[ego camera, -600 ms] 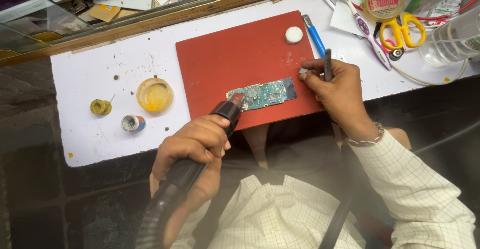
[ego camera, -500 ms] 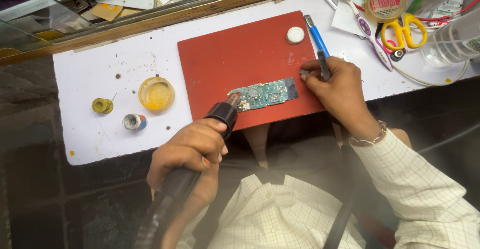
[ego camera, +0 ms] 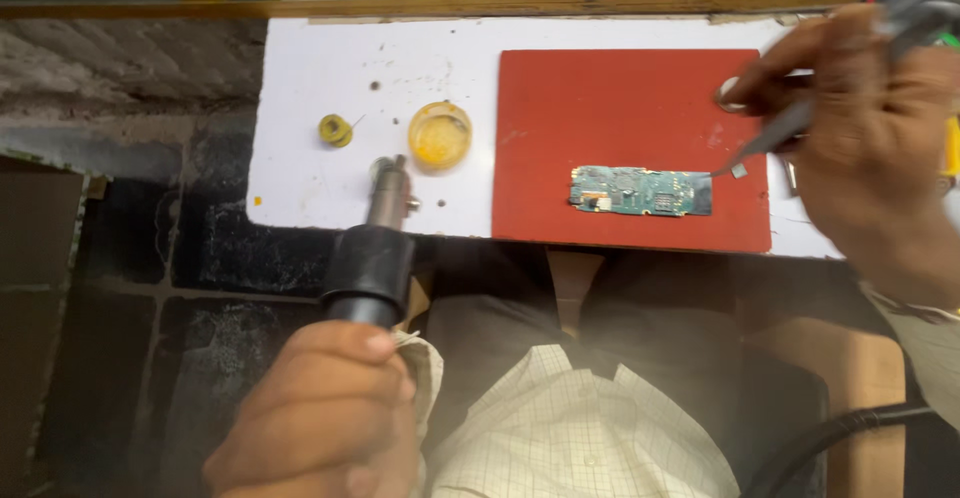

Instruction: The person holds a hot air gun in one hand and tweezers in the other, heating components on a green circuit board laid on a red mat. They dip the tweezers in flux, reposition small components on the board, and continue directing hot air at different spots on the board.

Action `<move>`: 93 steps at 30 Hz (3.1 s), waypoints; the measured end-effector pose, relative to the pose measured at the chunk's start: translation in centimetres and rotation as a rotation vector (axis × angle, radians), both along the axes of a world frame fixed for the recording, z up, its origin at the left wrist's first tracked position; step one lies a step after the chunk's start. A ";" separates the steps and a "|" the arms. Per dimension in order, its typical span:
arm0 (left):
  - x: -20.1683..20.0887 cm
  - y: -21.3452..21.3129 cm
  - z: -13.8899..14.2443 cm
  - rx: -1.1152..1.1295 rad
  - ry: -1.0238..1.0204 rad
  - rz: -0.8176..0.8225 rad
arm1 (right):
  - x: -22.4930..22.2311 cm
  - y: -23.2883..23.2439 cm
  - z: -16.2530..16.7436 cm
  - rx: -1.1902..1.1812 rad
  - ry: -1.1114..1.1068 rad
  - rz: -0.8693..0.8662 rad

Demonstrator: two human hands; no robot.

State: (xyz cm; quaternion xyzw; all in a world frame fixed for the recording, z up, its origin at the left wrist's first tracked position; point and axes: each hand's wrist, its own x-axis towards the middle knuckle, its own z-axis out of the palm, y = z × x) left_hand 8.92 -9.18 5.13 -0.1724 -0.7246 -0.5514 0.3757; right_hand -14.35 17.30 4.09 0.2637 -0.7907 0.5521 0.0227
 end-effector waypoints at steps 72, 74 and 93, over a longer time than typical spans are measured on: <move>-1.5 -0.4 -2.3 0.216 0.119 0.021 | -2.2 -16.4 -10.4 0.233 0.522 0.423; -1.6 -0.4 -2.3 0.201 0.120 0.050 | -2.6 -15.9 -9.8 0.238 0.540 0.417; -1.8 0.8 -3.0 0.220 0.058 0.097 | -0.2 -2.6 -5.9 -0.041 0.115 0.210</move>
